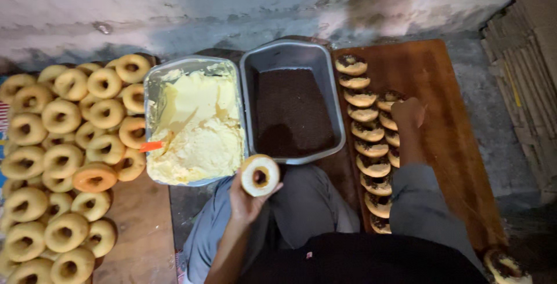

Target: The person repeatedly picks up plain donuts, splits them open, fills the interior with a yellow cream from a metal tray, and then places the filled donuts into a second tray containing dark seeds. The finished donuts are arranged in rows on a wooden board.

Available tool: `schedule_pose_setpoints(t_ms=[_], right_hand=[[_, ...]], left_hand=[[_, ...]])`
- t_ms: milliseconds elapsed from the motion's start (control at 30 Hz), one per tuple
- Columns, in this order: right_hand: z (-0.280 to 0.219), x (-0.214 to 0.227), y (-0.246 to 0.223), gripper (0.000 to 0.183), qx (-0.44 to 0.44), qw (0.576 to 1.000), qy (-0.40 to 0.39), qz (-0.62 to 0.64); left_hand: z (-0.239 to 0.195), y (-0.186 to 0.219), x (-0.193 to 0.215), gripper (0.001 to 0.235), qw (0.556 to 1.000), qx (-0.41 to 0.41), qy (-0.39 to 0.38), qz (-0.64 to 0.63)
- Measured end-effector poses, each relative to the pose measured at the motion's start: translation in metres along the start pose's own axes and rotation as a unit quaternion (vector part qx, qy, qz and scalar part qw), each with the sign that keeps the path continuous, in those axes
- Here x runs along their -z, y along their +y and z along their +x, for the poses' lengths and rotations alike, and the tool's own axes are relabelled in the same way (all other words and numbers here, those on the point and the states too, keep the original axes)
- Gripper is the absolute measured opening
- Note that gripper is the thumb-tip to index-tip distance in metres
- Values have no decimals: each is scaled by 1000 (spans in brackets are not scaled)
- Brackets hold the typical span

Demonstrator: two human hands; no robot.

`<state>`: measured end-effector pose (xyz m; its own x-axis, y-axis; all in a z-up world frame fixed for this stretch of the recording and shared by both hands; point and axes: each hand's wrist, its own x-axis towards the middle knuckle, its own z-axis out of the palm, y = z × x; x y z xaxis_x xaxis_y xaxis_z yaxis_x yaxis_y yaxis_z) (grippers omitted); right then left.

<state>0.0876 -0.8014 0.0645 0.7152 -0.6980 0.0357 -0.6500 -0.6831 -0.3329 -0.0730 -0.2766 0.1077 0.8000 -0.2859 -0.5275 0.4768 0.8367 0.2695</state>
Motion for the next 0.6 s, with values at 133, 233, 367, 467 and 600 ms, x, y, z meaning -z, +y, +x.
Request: schedule_pose_setpoints(t_ms=[133, 233, 367, 467, 600], right_hand=[[-97, 1, -70, 25, 182, 896, -311, 259], [-204, -5, -108, 58, 130, 527, -707, 454], [-229, -28, -157, 41, 136, 502, -714, 469], [-186, -60, -180, 38, 78, 629, -539, 554], [-170, -131, -206, 42, 159, 780, -378, 472]], left_hand=[[19, -19, 7, 65, 984, 63, -152, 61], [36, -31, 8, 61, 971, 119, -184, 98], [38, -15, 5, 51, 984, 125, -14, 126], [23, 11, 14, 42, 993, 53, 65, 81], [7, 21, 31, 37, 1000, -2, -2, 15]])
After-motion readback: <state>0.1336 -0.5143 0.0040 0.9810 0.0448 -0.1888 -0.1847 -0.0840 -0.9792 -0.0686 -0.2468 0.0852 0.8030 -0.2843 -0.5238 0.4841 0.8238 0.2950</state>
